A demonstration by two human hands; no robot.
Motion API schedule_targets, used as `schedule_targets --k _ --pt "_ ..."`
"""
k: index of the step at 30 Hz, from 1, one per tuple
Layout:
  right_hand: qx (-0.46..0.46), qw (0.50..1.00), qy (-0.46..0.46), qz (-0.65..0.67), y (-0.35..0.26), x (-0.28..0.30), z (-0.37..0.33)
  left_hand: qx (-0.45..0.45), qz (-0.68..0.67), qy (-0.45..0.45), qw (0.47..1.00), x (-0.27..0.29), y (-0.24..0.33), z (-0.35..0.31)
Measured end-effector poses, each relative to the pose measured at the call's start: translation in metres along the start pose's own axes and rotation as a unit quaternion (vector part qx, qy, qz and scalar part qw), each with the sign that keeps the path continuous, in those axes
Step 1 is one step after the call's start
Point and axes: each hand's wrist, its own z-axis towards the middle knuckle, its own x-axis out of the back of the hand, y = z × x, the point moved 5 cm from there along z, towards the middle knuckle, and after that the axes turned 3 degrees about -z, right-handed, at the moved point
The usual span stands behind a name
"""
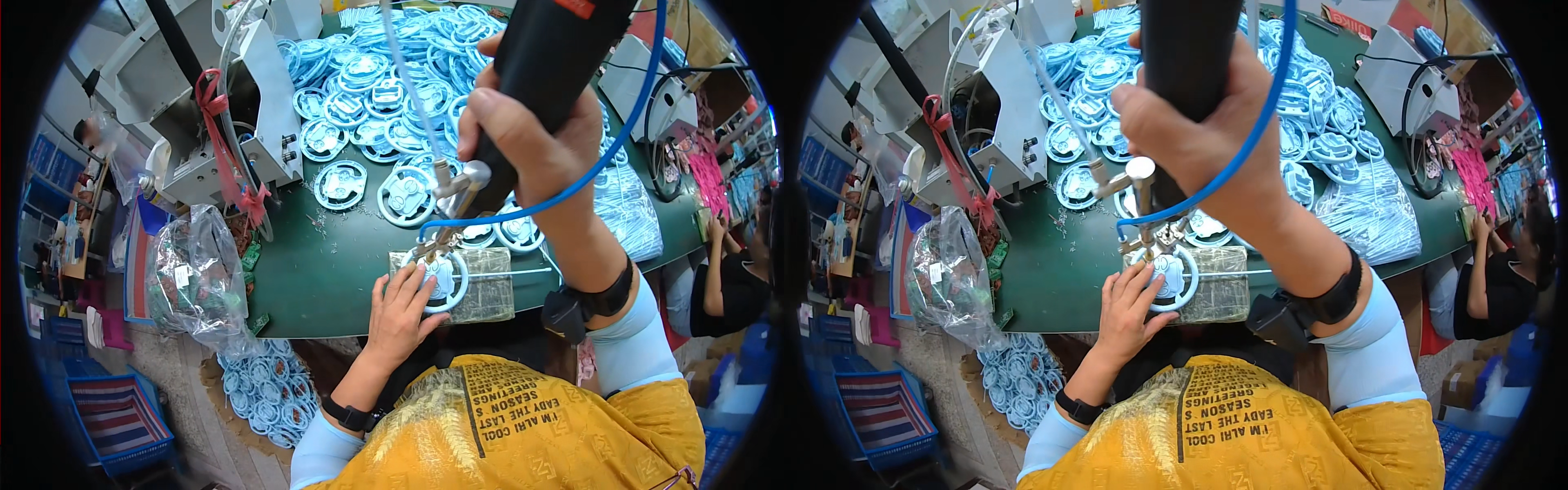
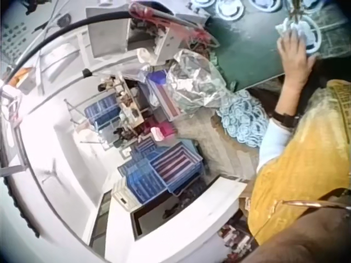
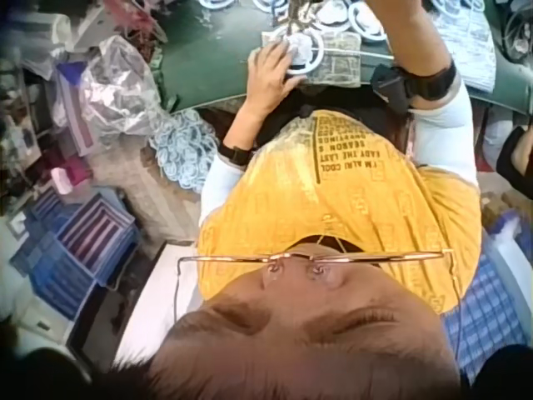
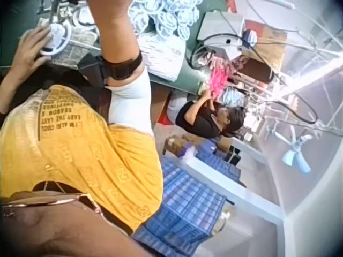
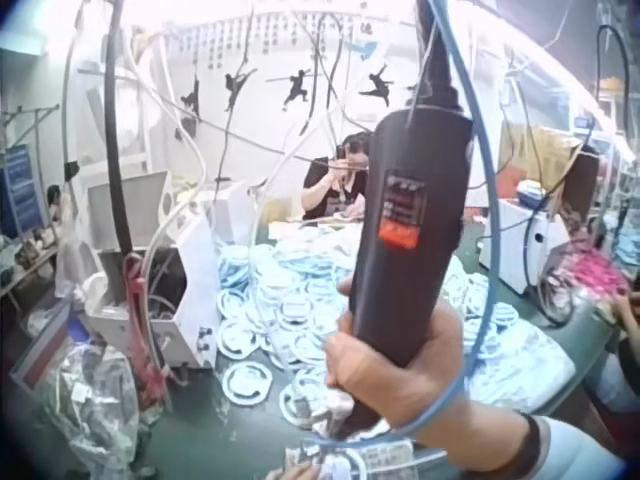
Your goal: The person assembles small blue plastic fans by inserting white sticks into the fan bases and using a handheld heat gun to secure the joints. The person works at a green table in a workshop, handling the fans one at a time and placing the finished units into a pile.
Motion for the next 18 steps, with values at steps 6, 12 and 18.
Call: schedule_targets --k 6,12,18 --pt "0.008 1.0 0.002 0.01 0.01 -0.007 0.001 0.001 -0.031 0.011 0.999 0.002 0.003 0.002" --pt "-0.025 0.996 0.083 0.021 -0.014 0.015 0.01 -0.056 -0.015 0.01 0.998 0.02 -0.003 0.013" --pt "0.088 0.995 0.034 -0.043 -0.059 0.045 0.028 0.152 -0.25 0.016 0.956 0.032 -0.027 0.046"
